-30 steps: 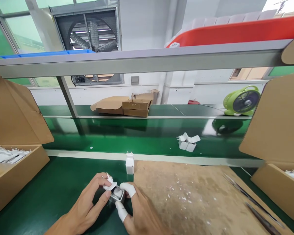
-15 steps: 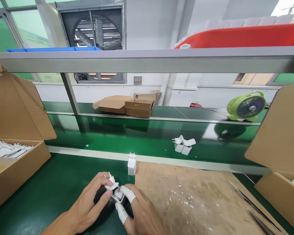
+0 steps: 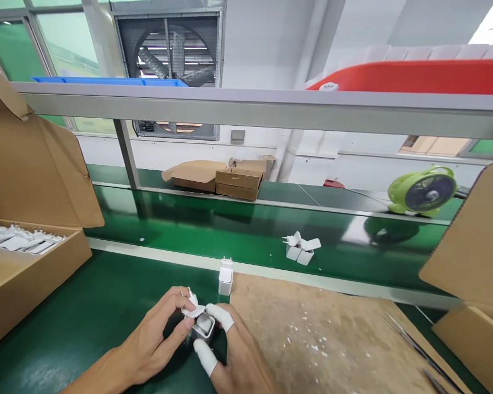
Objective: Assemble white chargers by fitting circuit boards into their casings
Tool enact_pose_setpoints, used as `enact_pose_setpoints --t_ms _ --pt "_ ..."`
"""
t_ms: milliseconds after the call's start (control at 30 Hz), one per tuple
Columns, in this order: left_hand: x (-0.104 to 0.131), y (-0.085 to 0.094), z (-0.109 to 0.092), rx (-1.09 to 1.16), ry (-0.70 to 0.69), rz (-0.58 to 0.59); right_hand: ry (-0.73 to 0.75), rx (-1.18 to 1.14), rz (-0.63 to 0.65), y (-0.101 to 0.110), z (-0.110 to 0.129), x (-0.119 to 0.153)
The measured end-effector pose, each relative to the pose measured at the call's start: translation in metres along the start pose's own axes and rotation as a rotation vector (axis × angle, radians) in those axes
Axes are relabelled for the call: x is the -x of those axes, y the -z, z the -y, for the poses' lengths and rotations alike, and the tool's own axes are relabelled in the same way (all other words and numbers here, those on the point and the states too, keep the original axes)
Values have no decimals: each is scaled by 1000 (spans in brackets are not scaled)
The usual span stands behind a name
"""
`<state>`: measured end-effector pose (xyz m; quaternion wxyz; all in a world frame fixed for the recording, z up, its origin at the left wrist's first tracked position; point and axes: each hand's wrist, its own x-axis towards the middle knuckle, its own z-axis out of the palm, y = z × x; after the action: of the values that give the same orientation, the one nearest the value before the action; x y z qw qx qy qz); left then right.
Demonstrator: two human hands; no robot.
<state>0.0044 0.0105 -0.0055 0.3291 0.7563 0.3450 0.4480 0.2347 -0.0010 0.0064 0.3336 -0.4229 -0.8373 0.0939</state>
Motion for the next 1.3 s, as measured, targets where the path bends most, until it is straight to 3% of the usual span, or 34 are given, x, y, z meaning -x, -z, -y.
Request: enact_pose_setpoints --t_ms 133,300,367,533,633,767,900,1033,1133,1300 --pt "-2 1 1 -3 -10 12 104 -48 84 -4 -1 -2" --pt "-2 1 2 -1 19 10 -144 -124 139 4 4 -4" --pt "-1 1 1 1 24 6 -160 -79 111 7 3 -2" --pt "0 0 0 -5 15 0 68 -29 80 2 0 1" --pt "0 0 0 -35 -6 -19 99 45 40 -5 -4 1" --pt "-2 2 -5 -197 -177 -30 233 246 -55 -9 -12 2" --pt "-4 4 -14 -438 -356 -4 371 404 39 -1 -14 4" --pt "-5 2 -13 -506 -439 -43 389 450 90 3 -8 2" --pt "-4 1 -8 -509 -429 -107 336 335 102 2 -4 -1" --pt "-1 9 -4 -444 -304 -303 275 148 -55 7 -1 -4"
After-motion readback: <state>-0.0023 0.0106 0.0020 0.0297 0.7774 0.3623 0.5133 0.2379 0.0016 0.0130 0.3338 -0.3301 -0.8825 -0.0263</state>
